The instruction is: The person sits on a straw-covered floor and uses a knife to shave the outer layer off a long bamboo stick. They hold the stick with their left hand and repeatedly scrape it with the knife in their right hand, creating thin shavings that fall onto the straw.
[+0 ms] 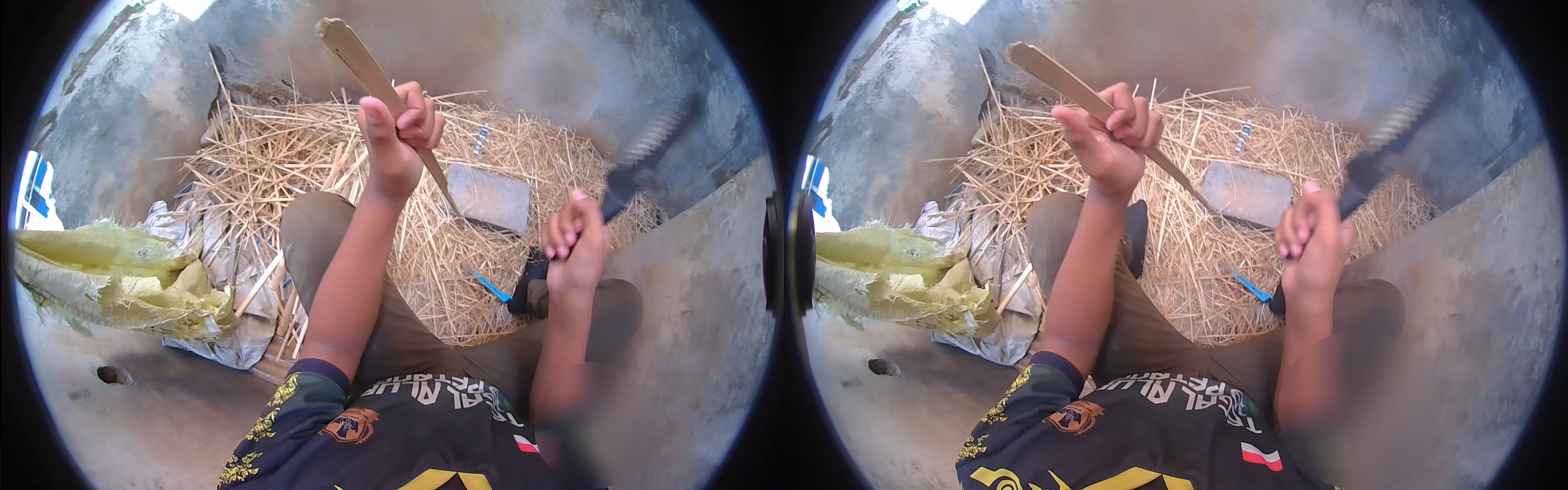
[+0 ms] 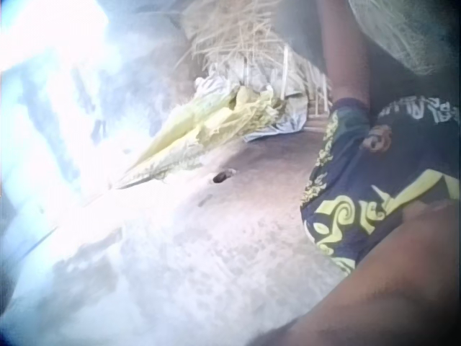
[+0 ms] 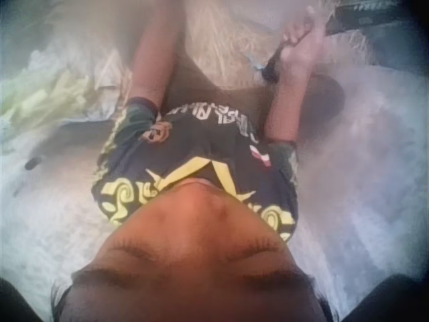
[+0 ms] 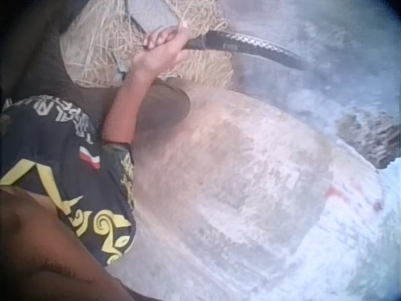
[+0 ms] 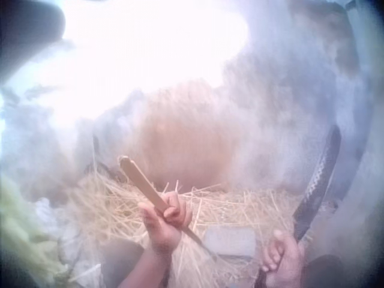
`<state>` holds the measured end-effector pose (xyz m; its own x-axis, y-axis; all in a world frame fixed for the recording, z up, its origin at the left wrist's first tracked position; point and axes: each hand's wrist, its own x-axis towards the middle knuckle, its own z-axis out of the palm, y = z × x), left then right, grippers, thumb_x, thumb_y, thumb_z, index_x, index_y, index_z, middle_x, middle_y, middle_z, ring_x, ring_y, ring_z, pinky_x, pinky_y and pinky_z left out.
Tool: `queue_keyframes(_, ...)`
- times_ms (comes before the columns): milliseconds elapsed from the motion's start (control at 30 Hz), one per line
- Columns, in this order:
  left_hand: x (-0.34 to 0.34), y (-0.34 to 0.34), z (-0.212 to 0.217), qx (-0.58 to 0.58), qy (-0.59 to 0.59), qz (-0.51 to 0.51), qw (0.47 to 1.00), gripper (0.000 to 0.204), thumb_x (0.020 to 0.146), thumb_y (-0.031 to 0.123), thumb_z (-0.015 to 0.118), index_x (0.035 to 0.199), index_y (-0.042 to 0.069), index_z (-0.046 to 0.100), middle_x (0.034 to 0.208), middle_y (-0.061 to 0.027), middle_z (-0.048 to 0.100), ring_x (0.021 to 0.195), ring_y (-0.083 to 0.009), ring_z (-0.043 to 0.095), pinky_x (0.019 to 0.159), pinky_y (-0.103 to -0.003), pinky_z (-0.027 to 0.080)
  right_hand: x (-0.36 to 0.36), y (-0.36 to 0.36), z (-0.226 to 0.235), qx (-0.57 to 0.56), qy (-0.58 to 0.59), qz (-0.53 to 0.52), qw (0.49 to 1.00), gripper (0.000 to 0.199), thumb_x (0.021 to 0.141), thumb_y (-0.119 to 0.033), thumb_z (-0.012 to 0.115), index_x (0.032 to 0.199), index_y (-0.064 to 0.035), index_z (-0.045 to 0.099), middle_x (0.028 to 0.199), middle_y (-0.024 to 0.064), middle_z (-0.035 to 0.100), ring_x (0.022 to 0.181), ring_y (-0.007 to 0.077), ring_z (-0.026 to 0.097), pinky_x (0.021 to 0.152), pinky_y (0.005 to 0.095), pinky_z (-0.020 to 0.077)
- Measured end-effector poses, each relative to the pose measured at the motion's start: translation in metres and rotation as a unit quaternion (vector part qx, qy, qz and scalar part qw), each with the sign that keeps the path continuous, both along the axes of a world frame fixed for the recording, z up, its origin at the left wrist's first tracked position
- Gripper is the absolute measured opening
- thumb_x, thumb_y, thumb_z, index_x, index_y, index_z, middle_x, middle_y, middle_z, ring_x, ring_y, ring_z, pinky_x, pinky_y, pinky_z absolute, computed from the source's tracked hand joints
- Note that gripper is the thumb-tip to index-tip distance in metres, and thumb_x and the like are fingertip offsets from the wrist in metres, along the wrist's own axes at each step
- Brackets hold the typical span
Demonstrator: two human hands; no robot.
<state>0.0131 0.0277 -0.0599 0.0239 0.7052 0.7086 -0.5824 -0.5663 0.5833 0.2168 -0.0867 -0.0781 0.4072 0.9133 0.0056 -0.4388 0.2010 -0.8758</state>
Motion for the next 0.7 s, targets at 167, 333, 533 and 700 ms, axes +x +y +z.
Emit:
queue_keyframes(167,0.018,-0.001,0.001,0.014,0.014,0.014,1.000,0.075,0.081,0.088,0.033,0.067,0.015,0.027,0.056,0.0073,0.021,0.048,-0.0054,0.014,0.043,-0.024,0.013,-0.042,-0.022,-0.132,-0.254,-0.042,0.143,0.956,0.021,0.089,-0.020,0.059,0.073,-0.0118,0.048,0.050,-0.0032,0.040,0.036,0.0099,0.035,0.033,0.0285,0.0257)
queue_keyframes(333,0.002,0.002,-0.002,0.000,-0.016,0.082,0.997,0.073,0.084,0.086,0.034,0.067,0.015,0.029,0.055,0.0072,0.021,0.048,-0.0056,0.014,0.043,-0.024,0.013,-0.032,0.004,-0.059,-0.173,-0.211,0.084,0.958,0.027,0.088,-0.022,0.066,0.073,-0.0119,0.046,0.052,-0.0045,0.042,0.037,0.0055,0.036,0.033,0.0236,0.0270)
queue_keyframes(533,0.007,0.002,-0.003,-0.028,-0.031,0.079,0.996,0.073,0.086,0.084,0.034,0.067,0.014,0.030,0.055,0.0070,0.021,0.048,-0.0059,0.014,0.044,-0.025,0.012,-0.027,0.000,-0.015,0.185,-0.011,-0.069,0.980,0.032,0.094,-0.019,0.056,0.066,-0.0124,0.042,0.050,-0.0029,0.038,0.038,0.0070,0.036,0.035,0.0271,0.0291)
queue_keyframes(700,0.008,-0.008,0.000,0.006,-0.007,0.113,0.994,0.070,0.088,0.079,0.038,0.067,0.013,0.030,0.056,0.0065,0.022,0.048,-0.0053,0.016,0.044,-0.024,0.014,-0.038,-0.022,-0.129,-0.338,-0.111,0.189,0.915,0.030,0.089,-0.018,0.060,0.065,-0.0107,0.043,0.050,-0.0018,0.041,0.036,0.0088,0.038,0.033,0.0274,0.0291)
